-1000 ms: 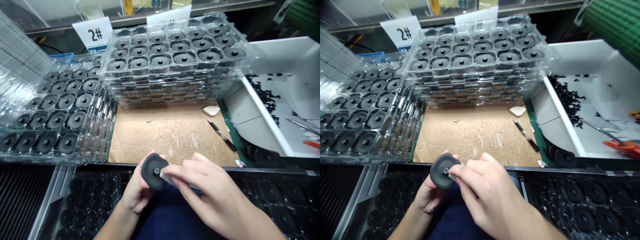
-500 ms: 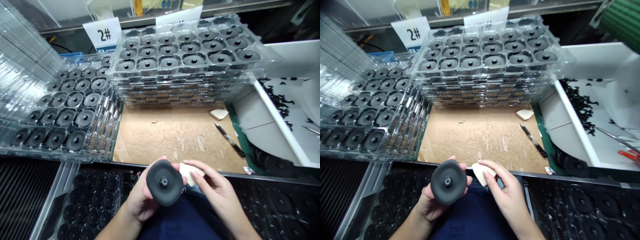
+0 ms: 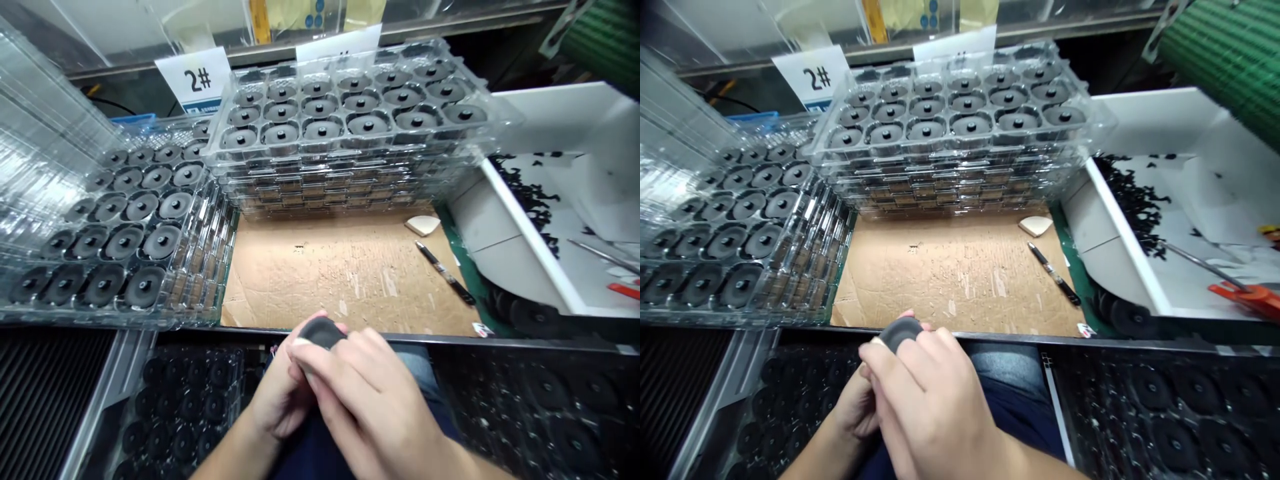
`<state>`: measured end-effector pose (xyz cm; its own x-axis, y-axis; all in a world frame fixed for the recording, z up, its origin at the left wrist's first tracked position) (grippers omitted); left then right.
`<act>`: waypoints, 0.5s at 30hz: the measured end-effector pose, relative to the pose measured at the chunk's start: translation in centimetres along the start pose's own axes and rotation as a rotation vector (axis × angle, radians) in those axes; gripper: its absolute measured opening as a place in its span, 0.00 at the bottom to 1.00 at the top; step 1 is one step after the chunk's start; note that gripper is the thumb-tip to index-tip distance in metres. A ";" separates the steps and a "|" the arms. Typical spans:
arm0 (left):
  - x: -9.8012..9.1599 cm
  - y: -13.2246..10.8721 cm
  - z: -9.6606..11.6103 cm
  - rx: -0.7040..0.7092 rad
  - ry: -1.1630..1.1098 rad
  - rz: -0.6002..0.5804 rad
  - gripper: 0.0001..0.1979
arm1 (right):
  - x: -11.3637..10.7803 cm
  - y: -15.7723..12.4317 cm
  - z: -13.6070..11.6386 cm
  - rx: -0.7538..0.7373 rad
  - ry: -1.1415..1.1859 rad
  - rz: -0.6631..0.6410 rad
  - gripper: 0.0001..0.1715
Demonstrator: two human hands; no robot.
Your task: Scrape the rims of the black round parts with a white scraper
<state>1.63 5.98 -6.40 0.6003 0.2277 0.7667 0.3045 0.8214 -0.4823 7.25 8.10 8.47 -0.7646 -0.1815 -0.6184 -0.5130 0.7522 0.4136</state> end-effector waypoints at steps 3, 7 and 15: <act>-0.7 0.2 0.3 0.036 0.028 0.081 0.28 | 1.8 0.5 1.1 0.056 0.064 -0.164 0.15; 0.6 0.2 -0.2 -0.001 0.080 0.025 0.30 | 0.2 1.4 1.4 0.050 -0.058 0.000 0.16; -1.2 0.4 0.8 0.013 0.039 0.066 0.36 | -0.8 -1.1 2.9 0.137 -0.073 -0.180 0.15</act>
<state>0.39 6.45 -7.15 0.6469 0.2611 0.7165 0.2540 0.8122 -0.5252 9.62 9.25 6.57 -0.6324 -0.2781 -0.7230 -0.5773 0.7915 0.2006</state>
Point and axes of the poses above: each hand's wrist, its own y-axis towards the middle knuckle, its own x-axis out of the palm, z = x × y, the point moved 10 cm from there along y, towards the middle knuckle, and after that the axes turned 2 degrees about -x, right-handed, at the moved point
